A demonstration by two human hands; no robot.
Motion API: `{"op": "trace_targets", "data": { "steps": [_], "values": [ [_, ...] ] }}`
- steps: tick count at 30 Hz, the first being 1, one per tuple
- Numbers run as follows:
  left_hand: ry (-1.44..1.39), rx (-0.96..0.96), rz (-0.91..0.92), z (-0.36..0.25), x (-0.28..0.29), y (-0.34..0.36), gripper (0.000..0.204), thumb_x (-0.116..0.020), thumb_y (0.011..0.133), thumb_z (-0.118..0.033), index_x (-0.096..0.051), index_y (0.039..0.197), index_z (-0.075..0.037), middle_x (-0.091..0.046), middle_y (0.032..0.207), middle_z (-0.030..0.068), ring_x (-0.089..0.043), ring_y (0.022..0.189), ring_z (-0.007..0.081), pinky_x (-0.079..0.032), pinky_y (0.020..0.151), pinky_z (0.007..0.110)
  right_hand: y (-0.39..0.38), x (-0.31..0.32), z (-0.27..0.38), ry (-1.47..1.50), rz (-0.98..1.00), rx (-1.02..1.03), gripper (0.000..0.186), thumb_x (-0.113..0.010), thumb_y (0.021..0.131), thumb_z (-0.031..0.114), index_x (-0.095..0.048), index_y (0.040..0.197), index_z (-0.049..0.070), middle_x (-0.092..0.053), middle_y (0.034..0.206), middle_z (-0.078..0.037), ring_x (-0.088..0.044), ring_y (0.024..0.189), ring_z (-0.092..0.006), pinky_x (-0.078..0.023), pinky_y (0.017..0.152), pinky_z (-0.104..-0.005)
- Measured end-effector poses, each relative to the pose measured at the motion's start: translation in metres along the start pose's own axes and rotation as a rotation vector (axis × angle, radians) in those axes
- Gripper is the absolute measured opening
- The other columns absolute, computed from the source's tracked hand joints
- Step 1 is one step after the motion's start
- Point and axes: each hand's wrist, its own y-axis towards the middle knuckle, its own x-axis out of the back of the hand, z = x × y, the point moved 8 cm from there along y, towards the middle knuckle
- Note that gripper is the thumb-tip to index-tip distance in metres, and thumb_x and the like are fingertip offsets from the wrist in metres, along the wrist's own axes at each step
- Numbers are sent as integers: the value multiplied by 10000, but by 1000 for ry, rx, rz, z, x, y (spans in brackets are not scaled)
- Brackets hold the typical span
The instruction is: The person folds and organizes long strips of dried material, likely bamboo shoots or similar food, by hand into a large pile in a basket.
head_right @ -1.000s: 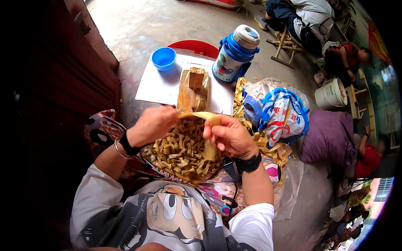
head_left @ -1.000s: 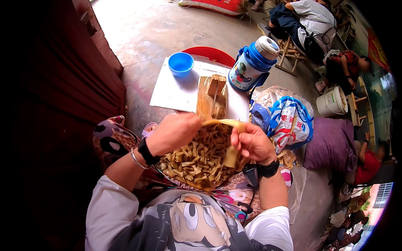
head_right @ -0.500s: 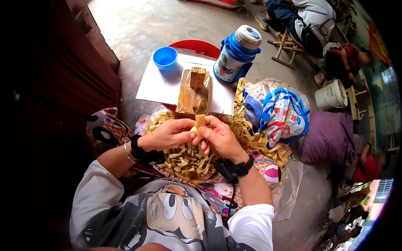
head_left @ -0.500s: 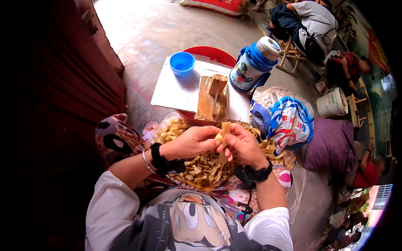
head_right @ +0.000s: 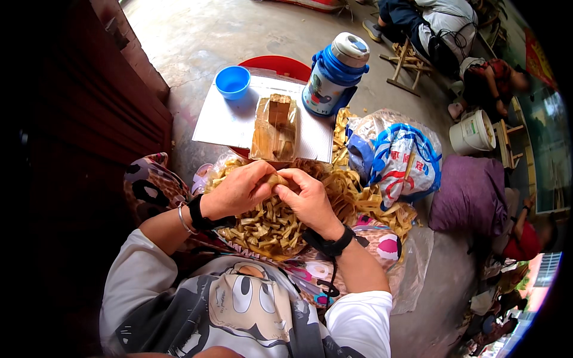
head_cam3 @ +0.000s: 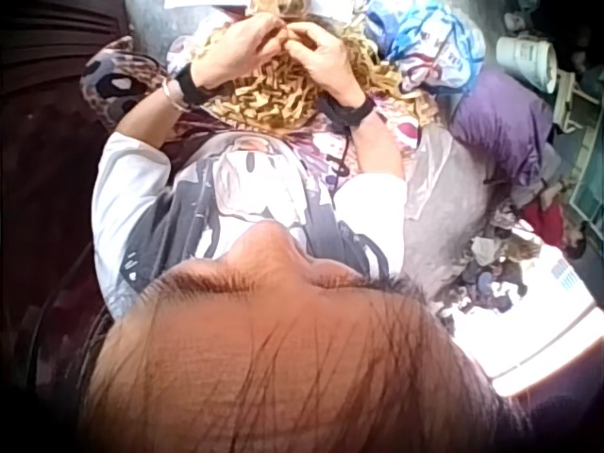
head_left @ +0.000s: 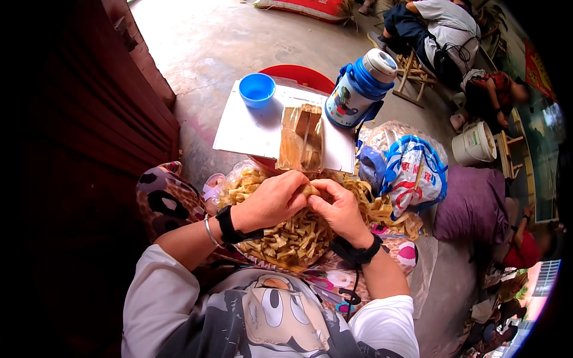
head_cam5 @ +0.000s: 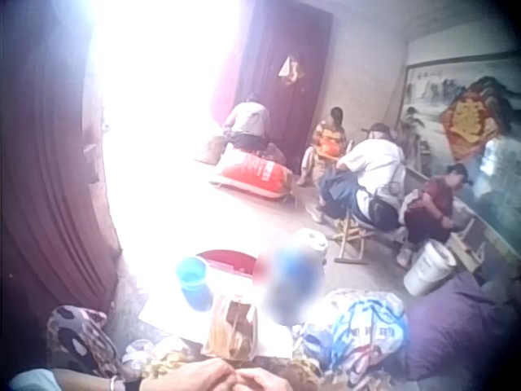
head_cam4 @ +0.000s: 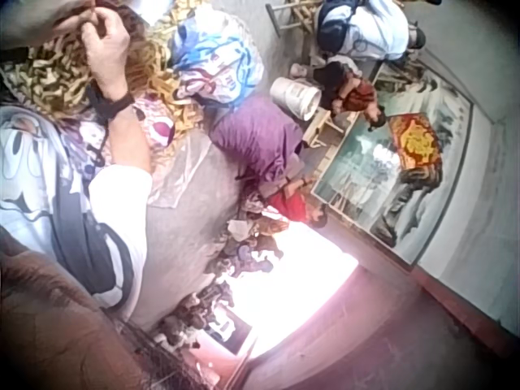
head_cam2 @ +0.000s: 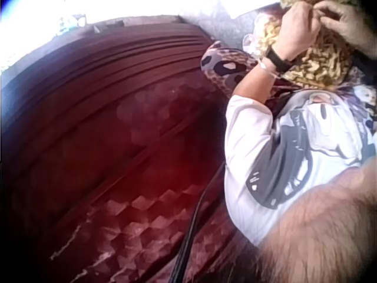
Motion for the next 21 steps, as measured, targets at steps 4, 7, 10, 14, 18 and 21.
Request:
{"op": "trace_targets", "data": {
  "steps": [4, 7, 10, 14, 18, 21],
  "values": [
    [90, -85, -58, -10, 9, 3, 169, -631, 771, -34, -497, 874, -25, -529, 790, 114, -561, 682, 313, -453, 590, 364, 4, 1, 1, 83, 59, 16, 211, -584, 888, 73, -613, 1085, 2, -574, 1037, -13, -563, 851, -69, -504, 709, -217],
    [263, -261, -170, -22, 25, 2, 208, -686, 744, -48, -505, 846, -37, -522, 785, 102, -559, 645, 261, -443, 544, 324, 2, -5, -2, 552, 184, -186, 276, -587, 891, 75, -582, 1160, 18, -543, 1133, -16, -573, 892, -75, -516, 708, -213],
    [267, -369, -154, -31, 22, 1, 206, -686, 734, -36, -516, 849, -36, -529, 798, 95, -565, 648, 255, -456, 550, 324, -2, -8, -5, 746, 243, -264, 316, -586, 897, 91, -554, 1202, 17, -519, 1181, -7, -572, 935, -80, -522, 708, -214],
    [247, -356, -139, -33, 14, -1, 176, -656, 741, -94, -515, 825, -28, -539, 825, 95, -574, 679, 271, -489, 586, 365, 3, -5, -1, 454, 164, -140, 262, -558, 927, 169, -608, 1128, 8, -527, 1176, -20, -569, 931, -79, -520, 716, -218],
    [110, -56, 138, -9, 1, 1, 199, -632, 824, -196, -533, 801, -25, -554, 779, 127, -574, 670, 316, -470, 589, 399, 0, -4, -3, 244, 169, -163, 304, -525, 953, 260, -611, 1125, 25, -562, 1108, -27, -575, 879, -74, -520, 697, -220],
    [93, -14, 134, 2, -1, -1, 201, -628, 846, -204, -550, 856, -20, -523, 719, 138, -555, 663, 338, -454, 578, 389, -3, -4, -7, 179, 191, -213, 316, -519, 956, 284, -597, 1139, 39, -602, 951, -15, -577, 810, -60, -508, 633, -204]
  ]
}}
